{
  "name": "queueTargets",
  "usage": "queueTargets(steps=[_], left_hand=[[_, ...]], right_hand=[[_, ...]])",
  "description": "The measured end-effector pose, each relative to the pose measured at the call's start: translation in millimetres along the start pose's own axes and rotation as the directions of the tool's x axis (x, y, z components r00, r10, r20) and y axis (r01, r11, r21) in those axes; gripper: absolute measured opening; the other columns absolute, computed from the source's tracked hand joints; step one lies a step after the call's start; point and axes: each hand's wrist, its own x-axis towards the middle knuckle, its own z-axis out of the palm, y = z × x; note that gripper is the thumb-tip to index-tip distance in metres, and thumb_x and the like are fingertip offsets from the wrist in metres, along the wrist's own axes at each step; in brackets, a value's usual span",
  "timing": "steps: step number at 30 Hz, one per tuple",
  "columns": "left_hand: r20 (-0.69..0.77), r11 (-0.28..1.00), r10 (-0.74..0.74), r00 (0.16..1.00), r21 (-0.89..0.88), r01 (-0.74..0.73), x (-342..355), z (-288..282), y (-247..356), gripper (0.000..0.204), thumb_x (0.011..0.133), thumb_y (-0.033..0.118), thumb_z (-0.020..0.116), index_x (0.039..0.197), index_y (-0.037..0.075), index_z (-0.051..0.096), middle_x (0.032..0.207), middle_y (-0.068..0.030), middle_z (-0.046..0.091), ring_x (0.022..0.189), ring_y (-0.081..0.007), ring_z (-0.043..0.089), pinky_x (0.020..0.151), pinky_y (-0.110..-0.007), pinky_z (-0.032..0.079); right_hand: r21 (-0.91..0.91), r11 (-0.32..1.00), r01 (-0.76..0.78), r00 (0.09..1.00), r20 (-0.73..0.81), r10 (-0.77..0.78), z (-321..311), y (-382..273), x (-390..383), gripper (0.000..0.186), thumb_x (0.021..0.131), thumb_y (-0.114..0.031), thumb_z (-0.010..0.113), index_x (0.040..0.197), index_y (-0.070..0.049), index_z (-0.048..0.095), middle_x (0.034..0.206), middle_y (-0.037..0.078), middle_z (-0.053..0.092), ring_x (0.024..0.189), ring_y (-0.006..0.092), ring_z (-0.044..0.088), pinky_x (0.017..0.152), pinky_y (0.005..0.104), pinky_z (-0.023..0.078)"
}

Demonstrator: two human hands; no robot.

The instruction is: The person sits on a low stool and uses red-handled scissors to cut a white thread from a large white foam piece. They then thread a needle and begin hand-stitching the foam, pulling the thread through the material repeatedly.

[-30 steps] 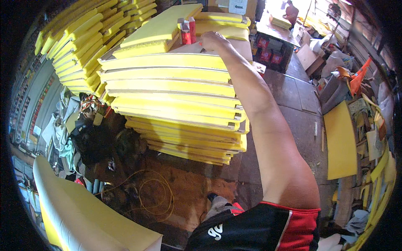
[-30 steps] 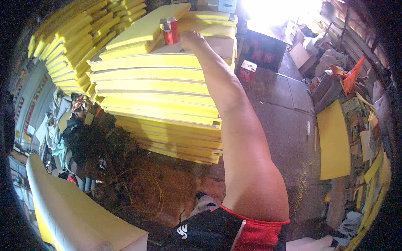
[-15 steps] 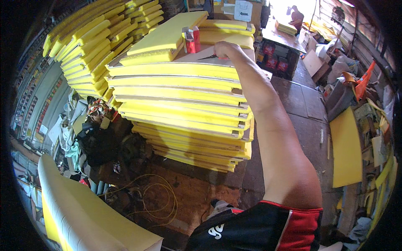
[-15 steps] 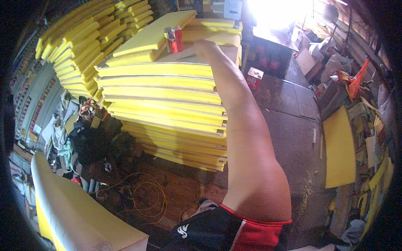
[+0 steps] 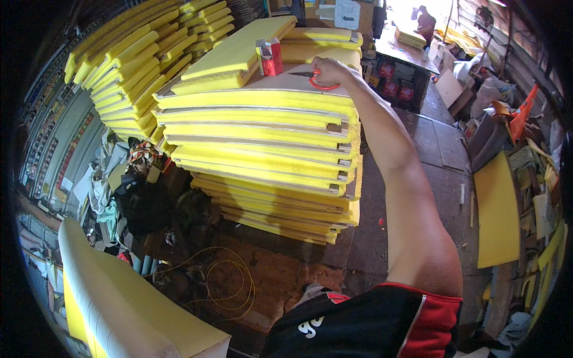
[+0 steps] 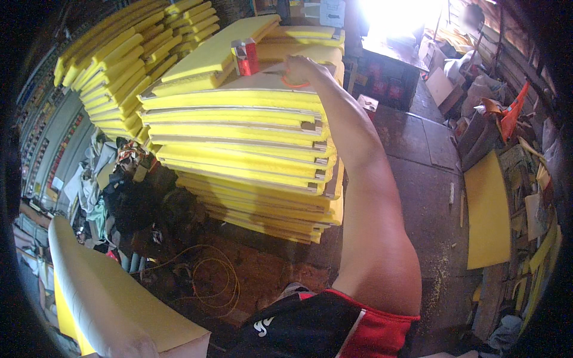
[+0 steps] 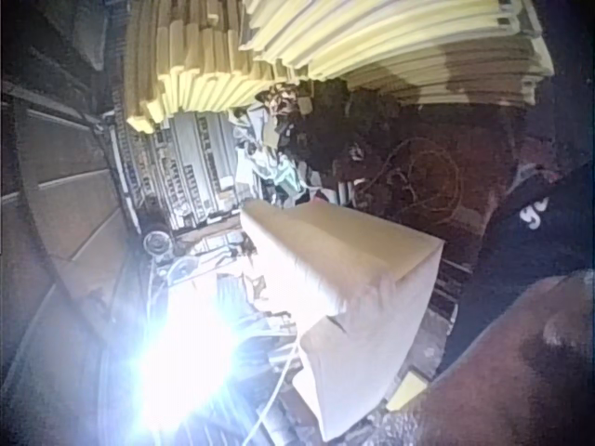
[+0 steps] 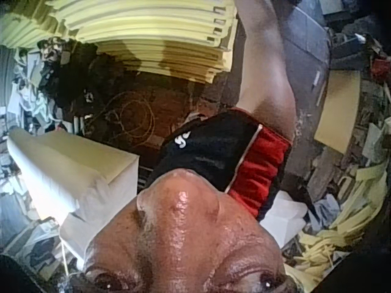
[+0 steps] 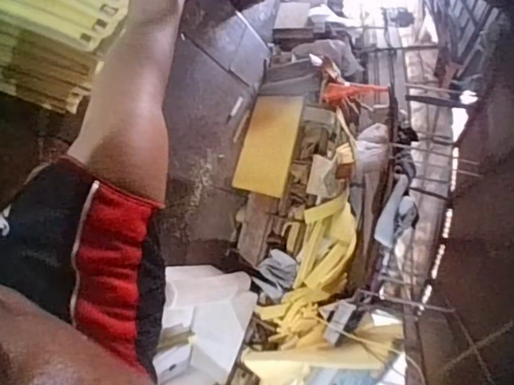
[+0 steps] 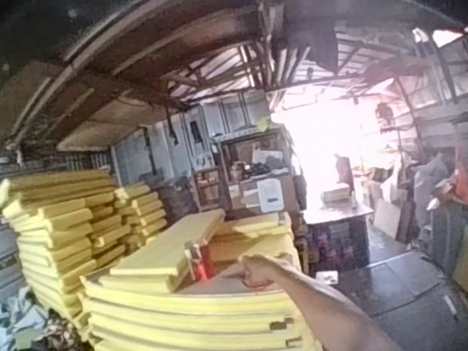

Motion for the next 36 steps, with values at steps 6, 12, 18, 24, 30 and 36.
queueTargets(steps=[6, 12, 18, 24, 30, 36], left_hand=[[0.012, 0.999, -0.037, 0.999, 0.004, 0.037, -24.2, 13.8, -4.6, 0.027, 0.084, 0.027, 0.061, 0.096, 0.005, 0.071, 0.093, -0.0219, 0.068, 0.090, -0.0402, 0.064, 0.077, -0.047, 0.049], [0.061, 0.976, -0.215, 0.975, -0.007, 0.216, -96.5, 42.6, -55.2, 0.028, 0.083, 0.027, 0.062, 0.096, 0.004, 0.071, 0.095, -0.0224, 0.068, 0.092, -0.0405, 0.064, 0.078, -0.047, 0.049], [0.230, 0.849, -0.497, 0.837, -0.072, 0.524, -242.1, 125.1, -138.0, 0.028, 0.082, 0.028, 0.062, 0.095, 0.004, 0.071, 0.096, -0.0229, 0.068, 0.094, -0.0409, 0.064, 0.080, -0.047, 0.049], [0.080, 0.499, -0.783, 0.617, -0.513, 0.699, -266.2, 145.4, -143.4, 0.031, 0.089, 0.027, 0.052, 0.098, 0.002, 0.068, 0.100, -0.0252, 0.066, 0.098, -0.0454, 0.061, 0.082, -0.052, 0.049], [0.061, 0.298, -0.845, 0.532, -0.771, 0.562, -291.9, 145.2, -151.1, 0.022, 0.087, 0.018, 0.058, 0.100, 0.006, 0.070, 0.089, -0.0165, 0.069, 0.086, -0.0305, 0.068, 0.076, -0.041, 0.052], [0.352, -0.221, -0.824, 0.443, -0.921, 0.322, -292.8, 123.1, -148.2, 0.018, 0.089, 0.012, 0.057, 0.098, 0.002, 0.068, 0.071, -0.0014, 0.060, 0.062, -0.0100, 0.053, 0.056, -0.027, 0.042]], right_hand=[[0.515, 0.836, 0.189, 0.906, -0.420, 0.054, -18.5, -57.2, -67.4, 0.042, 0.075, -0.020, 0.077, 0.110, -0.006, 0.058, 0.101, 0.011, 0.066, 0.088, 0.0198, 0.065, 0.074, 0.0328, 0.053], [0.785, 0.549, 0.287, 0.935, -0.107, -0.337, 62.6, -217.0, -214.7, 0.023, 0.084, -0.017, 0.074, 0.099, -0.005, 0.062, 0.079, 0.004, 0.062, 0.070, 0.0121, 0.055, 0.065, 0.0306, 0.048], [0.753, 0.597, 0.278, 0.598, 0.351, -0.721, 214.3, -302.1, -357.6, 0.036, 0.083, -0.035, 0.074, 0.095, -0.002, 0.067, 0.086, 0.018, 0.069, 0.079, 0.0293, 0.068, 0.068, 0.0403, 0.051], [0.758, 0.587, 0.285, 0.233, 0.539, -0.810, 270.8, -380.6, -454.9, 0.049, 0.080, -0.045, 0.076, 0.086, 0.002, 0.062, 0.074, 0.015, 0.060, 0.069, 0.0209, 0.058, 0.064, 0.0384, 0.045], [0.754, 0.544, 0.367, -0.194, 0.634, -0.748, 306.4, -496.8, -509.1, 0.048, 0.084, -0.049, 0.072, 0.085, -0.003, 0.060, 0.071, 0.006, 0.061, 0.056, 0.0135, 0.057, 0.052, 0.0300, 0.047], [0.650, 0.654, 0.387, -0.276, 0.759, -0.590, 357.2, -569.5, -559.3, 0.052, 0.084, -0.056, 0.069, 0.081, -0.007, 0.053, 0.065, 0.001, 0.055, 0.049, 0.0120, 0.055, 0.045, 0.0288, 0.049]])
